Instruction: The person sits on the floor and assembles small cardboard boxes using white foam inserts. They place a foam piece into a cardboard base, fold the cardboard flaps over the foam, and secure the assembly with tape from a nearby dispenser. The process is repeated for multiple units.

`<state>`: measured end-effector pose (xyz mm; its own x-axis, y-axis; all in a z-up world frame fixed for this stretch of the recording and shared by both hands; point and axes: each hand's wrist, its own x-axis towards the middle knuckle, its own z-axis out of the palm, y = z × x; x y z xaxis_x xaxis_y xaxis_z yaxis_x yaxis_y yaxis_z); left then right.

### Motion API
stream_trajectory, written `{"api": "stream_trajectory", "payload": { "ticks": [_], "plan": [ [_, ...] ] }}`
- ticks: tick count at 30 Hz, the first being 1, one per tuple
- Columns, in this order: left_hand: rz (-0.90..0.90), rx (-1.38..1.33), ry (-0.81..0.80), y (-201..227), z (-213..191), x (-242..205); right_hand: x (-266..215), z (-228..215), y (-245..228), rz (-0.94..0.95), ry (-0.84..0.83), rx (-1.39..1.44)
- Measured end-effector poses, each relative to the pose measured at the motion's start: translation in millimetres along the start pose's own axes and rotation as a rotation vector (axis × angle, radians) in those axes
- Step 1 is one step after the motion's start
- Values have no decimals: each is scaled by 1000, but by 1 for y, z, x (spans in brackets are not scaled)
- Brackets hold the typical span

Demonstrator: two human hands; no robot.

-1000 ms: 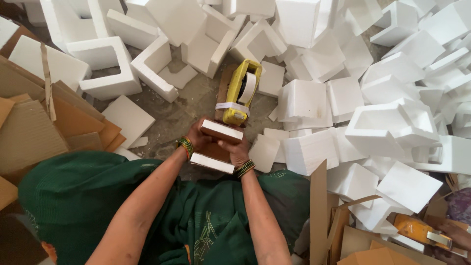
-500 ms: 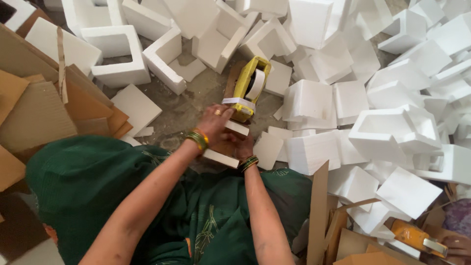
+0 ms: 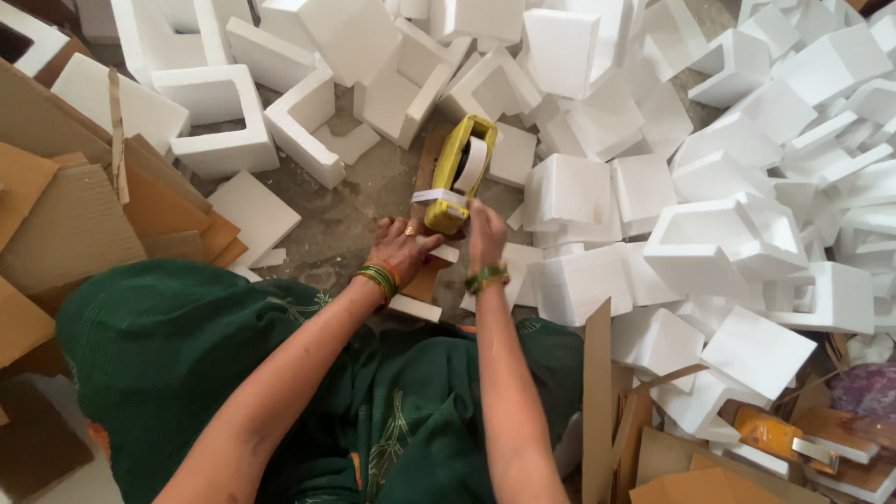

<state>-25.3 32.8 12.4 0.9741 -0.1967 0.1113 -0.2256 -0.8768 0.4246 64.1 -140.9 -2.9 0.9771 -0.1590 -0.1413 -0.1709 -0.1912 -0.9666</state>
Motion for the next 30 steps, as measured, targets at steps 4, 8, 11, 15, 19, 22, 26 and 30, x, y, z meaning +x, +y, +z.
{"api": "stream_trajectory", "payload": {
  "ticks": [4, 8, 11, 15, 19, 22, 26, 30],
  "plan": [
    [36, 33, 71, -6, -4, -1, 12, 4, -51, 190, -175, -123],
    [-7, -31, -30, -4, -15, -3, -29, -16, -22, 105, -242, 85],
    [-32, -56, -86, -2, -19, -5, -86, -39, 46, 134, -358, -130],
    [44, -14, -50, -4, -19, -3, -98, -35, 116, 433, -356, -8],
    [-61, -155, -185, -7, -21, 3, -66, -9, 158, 410, -282, 54],
    [-106, 148, 5, 10, -11, 5, -51, 6, 163, 491, -208, 132],
    [-164, 151, -63, 17, -1, 5, -66, -6, 150, 587, 35, 58],
    [-166, 87, -16, 12, -9, 11, -62, -10, 100, 95, 318, -110]
  ]
}}
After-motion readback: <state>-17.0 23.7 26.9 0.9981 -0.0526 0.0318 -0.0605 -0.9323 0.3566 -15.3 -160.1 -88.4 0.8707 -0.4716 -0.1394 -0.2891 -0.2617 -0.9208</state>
